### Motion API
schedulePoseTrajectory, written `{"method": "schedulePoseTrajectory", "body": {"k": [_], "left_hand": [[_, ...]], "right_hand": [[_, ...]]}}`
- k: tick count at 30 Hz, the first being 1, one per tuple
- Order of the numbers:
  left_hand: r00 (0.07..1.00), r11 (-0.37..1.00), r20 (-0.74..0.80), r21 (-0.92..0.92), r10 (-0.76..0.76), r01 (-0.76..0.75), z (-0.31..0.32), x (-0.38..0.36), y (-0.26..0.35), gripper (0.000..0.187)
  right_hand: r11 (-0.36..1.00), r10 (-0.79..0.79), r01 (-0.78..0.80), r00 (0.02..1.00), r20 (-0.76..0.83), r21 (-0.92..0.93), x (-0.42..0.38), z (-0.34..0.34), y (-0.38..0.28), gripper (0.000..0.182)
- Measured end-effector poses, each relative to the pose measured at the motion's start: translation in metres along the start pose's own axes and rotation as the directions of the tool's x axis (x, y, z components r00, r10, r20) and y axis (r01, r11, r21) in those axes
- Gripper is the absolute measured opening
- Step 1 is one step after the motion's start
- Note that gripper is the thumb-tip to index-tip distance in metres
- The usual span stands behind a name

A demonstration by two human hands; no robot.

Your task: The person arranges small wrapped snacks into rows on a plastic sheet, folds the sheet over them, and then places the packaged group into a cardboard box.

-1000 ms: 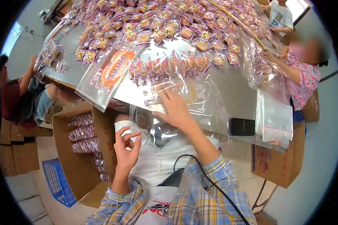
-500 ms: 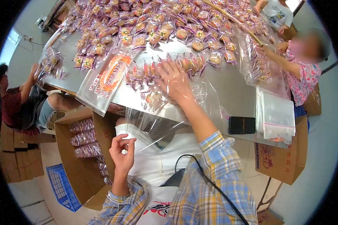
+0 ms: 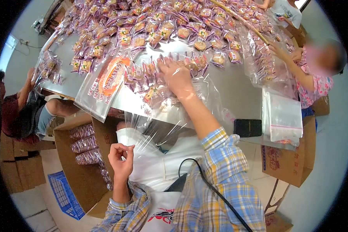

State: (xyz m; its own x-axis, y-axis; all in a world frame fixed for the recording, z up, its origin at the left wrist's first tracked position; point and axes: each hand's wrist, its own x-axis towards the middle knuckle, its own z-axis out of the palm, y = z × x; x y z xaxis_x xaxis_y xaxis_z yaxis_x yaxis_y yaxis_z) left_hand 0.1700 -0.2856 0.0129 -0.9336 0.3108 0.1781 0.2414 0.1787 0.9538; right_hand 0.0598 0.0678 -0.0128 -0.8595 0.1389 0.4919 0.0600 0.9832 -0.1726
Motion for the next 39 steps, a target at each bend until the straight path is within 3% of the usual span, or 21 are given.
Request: {"method": "schedulePoseTrajectory", "body": {"k": [2,3,6,12,15,18,24,27,33,36,37,39], "left_hand": [[0.995,0.994,-0.013,0.039,-0.097,0.097,0.001,0.006,0.014,0.021],[0.998,0.996,0.008,0.063,-0.069,0.068,-0.002,0.005,0.009,0.020],[0.994,0.993,-0.012,0.053,-0.106,0.106,-0.004,0.005,0.004,0.019],[0.999,0.995,-0.018,0.088,-0.051,0.053,-0.005,0.006,0.006,0.022],[0.998,0.995,-0.001,0.085,-0.061,0.061,-0.005,0.007,0.007,0.022],[0.998,0.994,0.005,0.091,-0.066,0.065,-0.005,0.005,0.008,0.022],[0.997,0.996,0.031,0.047,-0.075,0.073,0.002,-0.005,-0.004,0.020],[0.996,0.996,0.043,0.021,-0.082,0.081,0.011,-0.011,-0.006,0.018],[0.994,0.994,0.044,0.047,-0.097,0.095,0.017,-0.010,-0.001,0.021],[0.992,0.994,0.067,0.032,-0.110,0.108,0.016,-0.011,-0.002,0.023],[0.992,0.994,0.067,0.041,-0.104,0.101,0.015,-0.013,-0.003,0.025],[0.994,0.994,0.064,0.066,-0.089,0.085,0.012,-0.013,-0.004,0.028]], "right_hand": [[0.994,-0.078,0.078,0.997,0.002,-0.079,-0.008,-0.011,-0.002,0.057],[0.987,-0.114,0.114,0.993,0.006,-0.118,-0.012,-0.018,-0.003,0.061],[0.997,-0.061,0.065,0.995,0.084,-0.044,-0.019,-0.026,0.003,0.070],[0.994,-0.083,0.092,0.987,0.138,-0.060,-0.022,-0.039,0.020,0.072],[0.995,-0.094,0.093,0.995,0.016,0.037,-0.027,-0.035,0.010,0.070],[0.973,-0.226,0.224,0.974,-0.032,-0.056,-0.023,-0.027,0.006,0.066],[0.995,-0.091,0.087,0.993,-0.078,-0.056,-0.013,0.008,0.007,0.052],[0.992,-0.102,0.095,0.992,-0.076,-0.087,-0.010,0.010,0.008,0.047],[0.997,-0.038,0.045,0.992,0.117,-0.061,0.000,-0.011,0.000,0.053],[0.975,-0.150,0.160,0.986,0.077,-0.151,-0.009,-0.019,-0.009,0.062],[0.967,-0.235,0.243,0.967,0.102,-0.072,-0.013,-0.013,-0.005,0.065],[0.967,-0.254,0.255,0.966,0.039,-0.010,-0.018,-0.013,-0.010,0.065]]}}
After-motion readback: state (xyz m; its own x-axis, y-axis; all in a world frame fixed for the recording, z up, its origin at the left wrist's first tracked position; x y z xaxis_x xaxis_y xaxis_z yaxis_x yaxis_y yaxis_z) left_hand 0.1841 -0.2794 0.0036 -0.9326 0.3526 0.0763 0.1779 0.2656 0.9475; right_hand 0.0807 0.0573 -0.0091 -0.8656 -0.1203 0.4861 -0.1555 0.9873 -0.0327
